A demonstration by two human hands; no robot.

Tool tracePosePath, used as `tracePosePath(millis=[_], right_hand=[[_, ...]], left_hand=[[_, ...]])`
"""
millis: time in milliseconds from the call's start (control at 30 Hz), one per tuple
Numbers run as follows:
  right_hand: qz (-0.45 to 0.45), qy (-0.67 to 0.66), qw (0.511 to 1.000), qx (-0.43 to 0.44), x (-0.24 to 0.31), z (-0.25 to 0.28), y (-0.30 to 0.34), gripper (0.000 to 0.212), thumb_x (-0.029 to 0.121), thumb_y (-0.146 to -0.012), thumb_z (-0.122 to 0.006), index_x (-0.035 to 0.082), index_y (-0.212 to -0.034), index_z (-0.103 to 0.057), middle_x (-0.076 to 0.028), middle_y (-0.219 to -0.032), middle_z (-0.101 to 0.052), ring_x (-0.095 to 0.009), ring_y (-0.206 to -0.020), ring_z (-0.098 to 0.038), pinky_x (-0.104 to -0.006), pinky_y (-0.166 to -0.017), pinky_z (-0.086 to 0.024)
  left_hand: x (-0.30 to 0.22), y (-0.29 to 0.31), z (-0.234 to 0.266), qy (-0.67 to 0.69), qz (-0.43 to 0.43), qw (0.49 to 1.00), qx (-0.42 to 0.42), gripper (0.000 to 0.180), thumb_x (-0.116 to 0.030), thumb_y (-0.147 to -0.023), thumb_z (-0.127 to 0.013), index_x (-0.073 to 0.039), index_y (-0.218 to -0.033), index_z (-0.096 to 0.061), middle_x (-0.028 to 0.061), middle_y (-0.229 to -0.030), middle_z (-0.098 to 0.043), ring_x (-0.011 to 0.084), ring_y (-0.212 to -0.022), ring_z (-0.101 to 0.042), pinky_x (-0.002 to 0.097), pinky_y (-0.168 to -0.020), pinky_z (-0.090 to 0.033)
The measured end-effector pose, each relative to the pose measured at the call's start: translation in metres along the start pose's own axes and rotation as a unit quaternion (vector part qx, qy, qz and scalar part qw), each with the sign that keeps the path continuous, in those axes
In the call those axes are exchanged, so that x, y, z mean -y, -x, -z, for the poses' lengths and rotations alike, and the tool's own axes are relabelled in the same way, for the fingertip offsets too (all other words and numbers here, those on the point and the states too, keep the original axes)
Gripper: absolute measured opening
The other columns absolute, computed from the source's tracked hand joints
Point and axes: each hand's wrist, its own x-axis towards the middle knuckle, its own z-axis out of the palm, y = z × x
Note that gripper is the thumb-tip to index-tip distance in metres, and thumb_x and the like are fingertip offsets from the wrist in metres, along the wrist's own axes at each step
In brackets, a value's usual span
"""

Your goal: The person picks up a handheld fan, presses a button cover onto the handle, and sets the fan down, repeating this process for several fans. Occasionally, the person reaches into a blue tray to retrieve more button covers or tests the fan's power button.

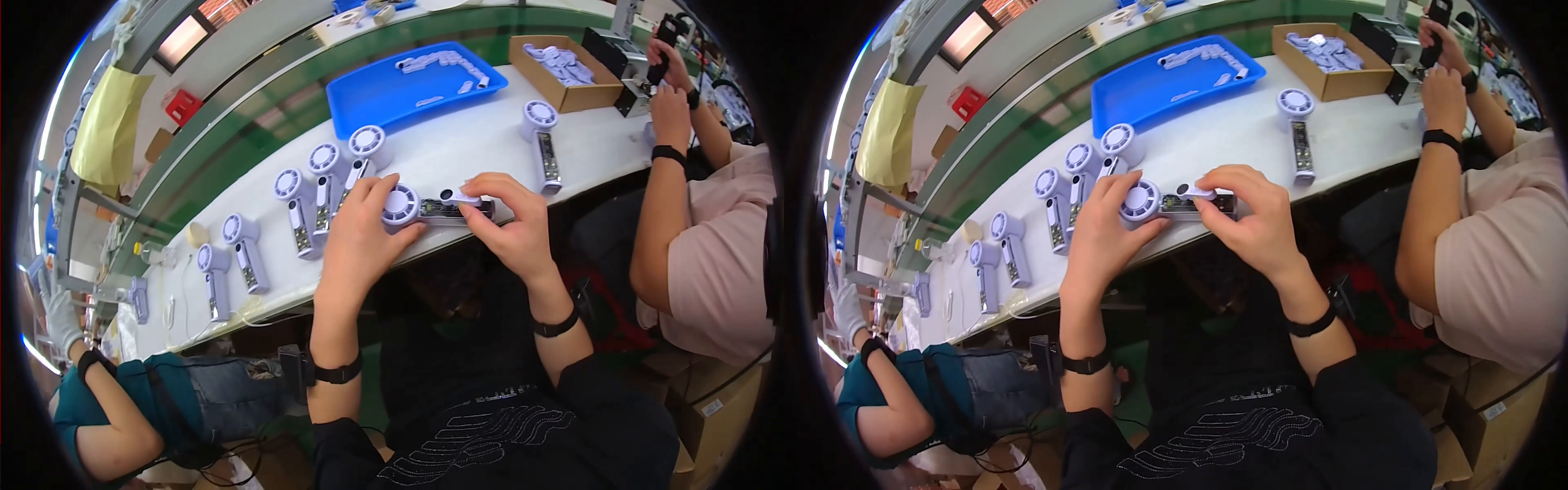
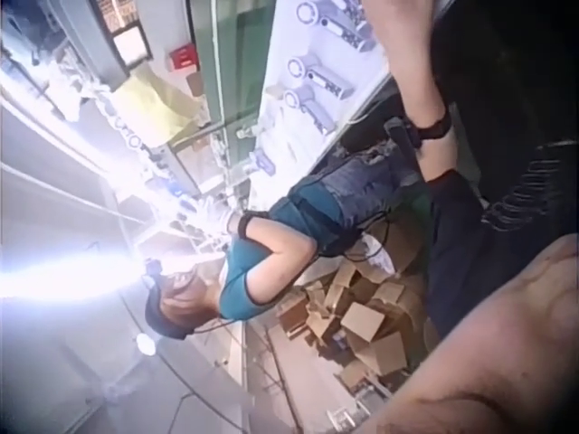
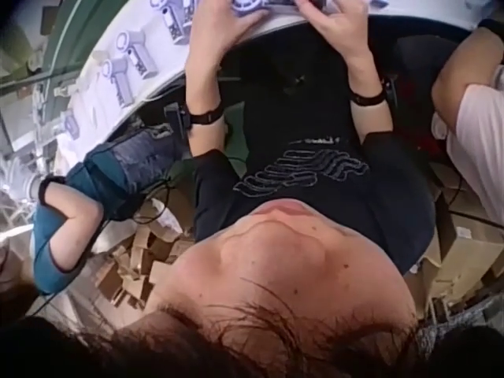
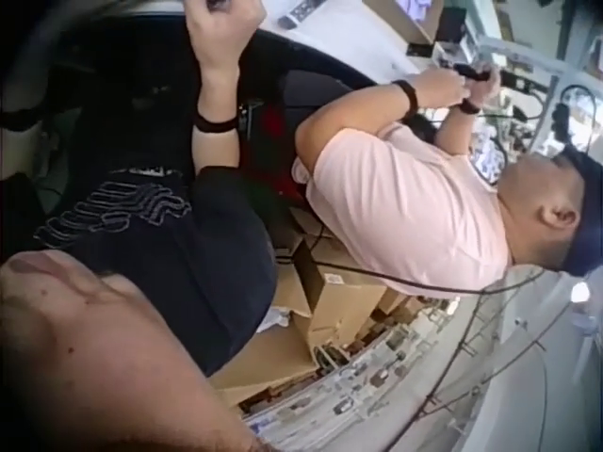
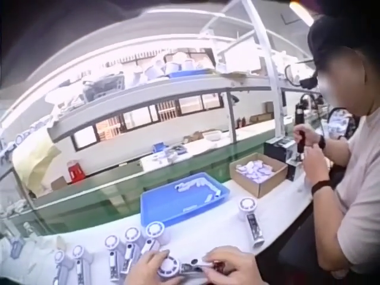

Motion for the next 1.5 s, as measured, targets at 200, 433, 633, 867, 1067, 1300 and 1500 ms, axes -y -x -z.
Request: tracePosePath(millis=[200,433,633,867,1067,1300,1500], right_hand=[[-0.015,-0.072,0.994,0.079,-0.015,-0.016,0.003,0.021,-0.007,-0.083,-0.078,-0.003,-0.103,-0.076,-0.016,-0.106,-0.077,-0.025,-0.099,-0.074,-0.0337,-0.087,-0.058],[-0.017,-0.086,0.993,0.083,-0.018,-0.016,0.004,0.020,-0.007,-0.086,-0.077,-0.003,-0.106,-0.079,-0.017,-0.109,-0.078,-0.024,-0.099,-0.076,-0.0316,-0.084,-0.060],[-0.025,-0.077,0.994,0.069,-0.019,-0.021,0.003,0.021,-0.007,-0.087,-0.076,-0.004,-0.107,-0.079,-0.016,-0.109,-0.078,-0.024,-0.097,-0.076,-0.0303,-0.082,-0.060],[-0.033,-0.076,0.993,0.086,-0.021,-0.018,0.002,0.021,-0.009,-0.088,-0.075,-0.004,-0.107,-0.079,-0.016,-0.109,-0.077,-0.024,-0.096,-0.076,-0.0290,-0.080,-0.059],[-0.035,-0.078,0.992,0.098,-0.022,-0.016,-0.002,0.021,-0.011,-0.087,-0.073,-0.004,-0.106,-0.079,-0.017,-0.110,-0.077,-0.024,-0.096,-0.076,-0.0287,-0.079,-0.059],[-0.056,-0.090,0.990,0.088,-0.024,-0.018,-0.001,0.020,-0.010,-0.087,-0.074,-0.004,-0.105,-0.080,-0.017,-0.109,-0.078,-0.025,-0.098,-0.076,-0.0290,-0.078,-0.060],[-0.041,-0.094,0.990,0.093,-0.024,-0.015,0.001,0.021,-0.010,-0.084,-0.077,-0.003,-0.104,-0.080,-0.016,-0.106,-0.079,-0.027,-0.099,-0.076,-0.0313,-0.080,-0.060]], left_hand=[[0.006,-0.005,0.000,-0.038,-0.184,0.982,-0.032,0.045,-0.018,-0.081,-0.087,-0.003,-0.122,-0.074,0.0133,-0.122,-0.072,0.0332,-0.117,-0.068,0.0420,-0.100,-0.055],[0.029,-0.027,-0.006,0.100,-0.233,0.966,0.054,0.021,-0.002,-0.086,-0.080,0.000,-0.107,-0.077,0.0128,-0.105,-0.076,0.0312,-0.108,-0.071,0.0386,-0.094,-0.056],[0.033,-0.032,-0.010,0.176,-0.191,0.963,0.076,0.019,0.001,-0.084,-0.081,0.003,-0.102,-0.077,0.0121,-0.098,-0.075,0.0292,-0.100,-0.070,0.0367,-0.088,-0.056],[0.038,-0.031,-0.016,0.192,-0.189,0.961,0.061,0.022,0.001,-0.081,-0.083,0.004,-0.102,-0.076,0.0116,-0.099,-0.075,0.0285,-0.098,-0.070,0.0361,-0.085,-0.056],[0.039,-0.036,-0.018,0.197,-0.189,0.960,0.062,0.023,0.003,-0.080,-0.082,0.003,-0.103,-0.077,0.0111,-0.100,-0.076,0.0279,-0.100,-0.070,0.0360,-0.085,-0.056],[0.039,-0.035,-0.019,0.202,-0.161,0.964,0.063,0.026,0.003,-0.077,-0.084,0.002,-0.102,-0.078,0.0107,-0.102,-0.077,0.0274,-0.100,-0.070,0.0365,-0.086,-0.056],[0.041,-0.033,-0.017,0.193,-0.178,0.961,0.087,0.030,0.002,-0.075,-0.085,0.001,-0.104,-0.079,0.0100,-0.102,-0.077,0.0276,-0.100,-0.071,0.0366,-0.087,-0.056]])
